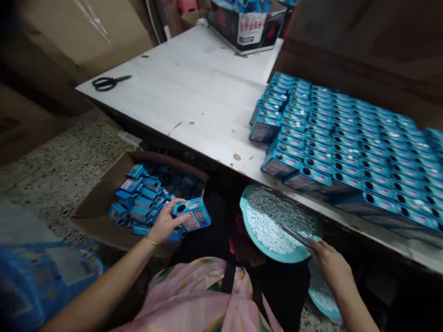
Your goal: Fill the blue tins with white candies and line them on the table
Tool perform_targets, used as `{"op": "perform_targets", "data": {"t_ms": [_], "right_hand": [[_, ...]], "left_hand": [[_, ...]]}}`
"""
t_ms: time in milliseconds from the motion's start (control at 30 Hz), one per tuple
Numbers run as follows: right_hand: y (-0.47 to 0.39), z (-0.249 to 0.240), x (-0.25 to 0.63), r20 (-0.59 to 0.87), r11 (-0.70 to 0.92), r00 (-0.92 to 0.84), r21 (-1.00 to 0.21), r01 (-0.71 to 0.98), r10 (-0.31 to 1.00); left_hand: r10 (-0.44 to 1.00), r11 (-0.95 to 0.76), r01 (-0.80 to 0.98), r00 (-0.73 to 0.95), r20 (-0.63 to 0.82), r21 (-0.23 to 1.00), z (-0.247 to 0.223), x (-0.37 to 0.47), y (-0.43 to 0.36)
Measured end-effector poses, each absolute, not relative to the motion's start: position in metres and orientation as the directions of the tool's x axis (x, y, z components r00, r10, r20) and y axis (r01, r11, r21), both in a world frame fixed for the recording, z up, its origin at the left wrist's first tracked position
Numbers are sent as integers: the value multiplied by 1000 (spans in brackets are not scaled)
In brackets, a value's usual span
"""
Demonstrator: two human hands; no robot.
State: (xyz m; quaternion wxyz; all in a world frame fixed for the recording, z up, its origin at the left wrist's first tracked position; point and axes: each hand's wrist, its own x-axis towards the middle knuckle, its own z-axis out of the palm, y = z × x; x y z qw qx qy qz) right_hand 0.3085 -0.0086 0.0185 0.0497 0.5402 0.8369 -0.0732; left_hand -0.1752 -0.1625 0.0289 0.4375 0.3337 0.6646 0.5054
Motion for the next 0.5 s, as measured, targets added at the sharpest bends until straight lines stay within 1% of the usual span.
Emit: {"op": "perform_targets", "data": {"t_ms": [67,133,167,233,300,367,500], "right_hand": [[-10,17,281,-267,394,-395,-59,917,879],[-10,10,243,-305,315,-341,-132,940,889],[-9,5,225,-307,251,-301,-192,949,903],[-3,-7,200,-296,183,-248,-232,955,922],[2,-16,193,-277,143,-224,-283,948,934],[3,-21,200,-259,127,-226,-349,928,939],[3,-22,229,-225,124,-257,-478,869,940]], "left_hand": [[905,219,-57,-361,-225,974,40,-141,-142],[935,201,-22,-294,-198,979,45,-115,-121],[950,191,33,-257,-176,981,47,-104,-111],[973,153,177,-197,-117,972,50,-88,-94],[984,101,293,-168,-53,951,54,-77,-79],[990,62,354,-137,-14,933,57,-70,-67],[997,6,408,-69,24,913,59,-58,-47]]}}
